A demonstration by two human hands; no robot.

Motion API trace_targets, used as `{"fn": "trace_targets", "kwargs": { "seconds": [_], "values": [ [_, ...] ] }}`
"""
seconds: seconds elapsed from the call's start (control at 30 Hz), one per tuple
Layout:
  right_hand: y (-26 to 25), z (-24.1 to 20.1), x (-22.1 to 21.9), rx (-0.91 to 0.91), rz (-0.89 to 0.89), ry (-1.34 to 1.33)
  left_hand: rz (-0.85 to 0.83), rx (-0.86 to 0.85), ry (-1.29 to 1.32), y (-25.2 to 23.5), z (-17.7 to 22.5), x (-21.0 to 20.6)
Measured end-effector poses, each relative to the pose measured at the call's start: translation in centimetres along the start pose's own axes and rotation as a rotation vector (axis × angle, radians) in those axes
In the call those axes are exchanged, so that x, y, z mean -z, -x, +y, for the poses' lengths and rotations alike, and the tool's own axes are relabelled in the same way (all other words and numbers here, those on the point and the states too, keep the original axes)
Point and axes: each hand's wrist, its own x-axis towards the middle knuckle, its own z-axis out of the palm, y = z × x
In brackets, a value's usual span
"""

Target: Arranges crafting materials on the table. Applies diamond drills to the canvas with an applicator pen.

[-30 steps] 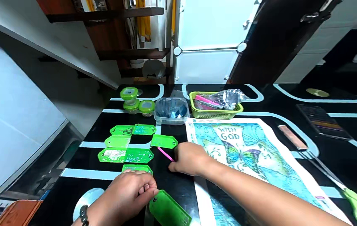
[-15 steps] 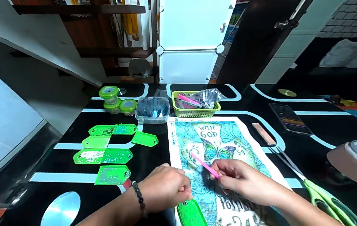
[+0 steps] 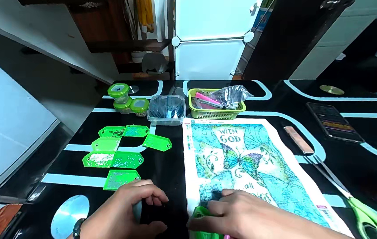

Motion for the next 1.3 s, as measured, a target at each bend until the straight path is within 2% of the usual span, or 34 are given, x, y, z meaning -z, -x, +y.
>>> {"fn": "trace_targets", "kwargs": {
  "seconds": [0.13,0.23,0.33,0.47,0.6,0.73,0.83,0.93,1.1,1.3],
  "values": [
    [-1.7,-0.4,0.5,0.003,-0.224,0.037,-0.014,0.006,-0.039,-0.5,-0.2,-1.0],
    [-1.9,-0.4,0.8,-0.022,-0.277,0.071,-0.023,-0.004,-0.033,-1.3,-0.2,-1.7],
    [-0.6,0.3,0.2,-0.009,-0.127,0.191,-0.025,0.017,-0.056,-1.9,-0.2,-2.2],
    [1.9,0.1,0.9,-0.134,-0.087,0.296,-0.051,0.033,-0.121,-2.8,0.5,-3.4],
    [3.9,-0.7,1.2,-0.291,-0.116,0.266,-0.127,0.056,-0.108,-4.1,2.4,-5.1],
    [4.5,-1.7,0.8,-0.401,-0.052,0.186,-0.187,0.121,-0.151,-5.2,4.0,-6.4],
    [5.8,-1.2,1.4,-0.501,0.122,0.059,-0.123,0.084,-0.191,-4.8,4.2,-7.2],
    [7.8,1.8,-0.1,-0.576,0.370,0.197,-0.084,0.048,-0.270,-4.3,4.3,-8.0],
    [7.6,3.5,-1.9,-0.713,0.334,0.253,-0.100,0.022,-0.340,-4.3,4.4,-8.1],
    [7.0,4.4,-1.2,-0.807,0.287,0.229,-0.093,0.044,-0.345,-4.3,3.9,-7.7]
  ]
}}
